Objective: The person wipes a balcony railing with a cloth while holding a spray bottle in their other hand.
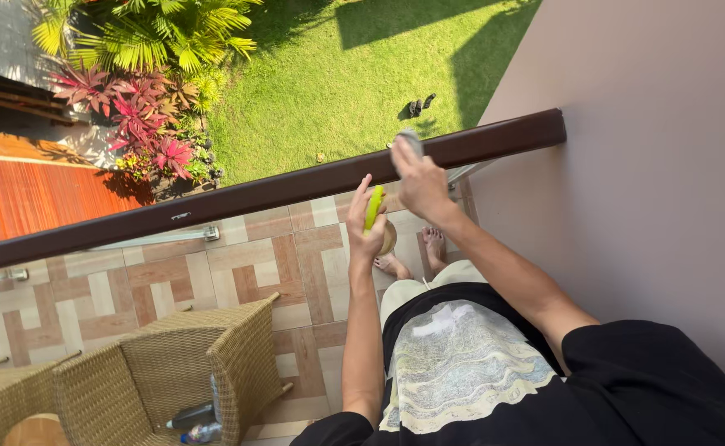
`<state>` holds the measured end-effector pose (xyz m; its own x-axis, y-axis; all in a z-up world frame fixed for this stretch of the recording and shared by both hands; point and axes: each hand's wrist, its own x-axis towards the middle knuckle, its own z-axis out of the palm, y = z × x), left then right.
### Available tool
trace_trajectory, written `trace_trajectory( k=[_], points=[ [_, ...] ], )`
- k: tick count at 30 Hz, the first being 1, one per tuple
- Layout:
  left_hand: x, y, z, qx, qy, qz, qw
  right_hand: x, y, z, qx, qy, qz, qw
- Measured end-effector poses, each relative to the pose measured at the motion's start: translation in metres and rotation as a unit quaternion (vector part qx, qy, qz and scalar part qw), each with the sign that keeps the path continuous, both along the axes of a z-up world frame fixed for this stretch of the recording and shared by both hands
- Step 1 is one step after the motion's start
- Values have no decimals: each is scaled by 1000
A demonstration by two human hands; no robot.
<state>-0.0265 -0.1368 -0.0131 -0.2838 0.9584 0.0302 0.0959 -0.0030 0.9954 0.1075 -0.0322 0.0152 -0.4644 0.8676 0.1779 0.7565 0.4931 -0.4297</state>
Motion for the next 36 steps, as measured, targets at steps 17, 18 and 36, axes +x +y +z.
trace_trajectory(
  k=[17, 18, 36],
  points=[
    [3, -45, 8, 78, 26, 282, 956, -62, -16, 2, 70, 30, 257, 963],
    [4, -47, 8, 78, 26, 290, 953, -59, -19, 8, 70, 30, 265, 961],
    [-35, -67, 21, 87, 137, 325, 932, -109, -22, 15, 38, -11, 332, 942]
  ],
)
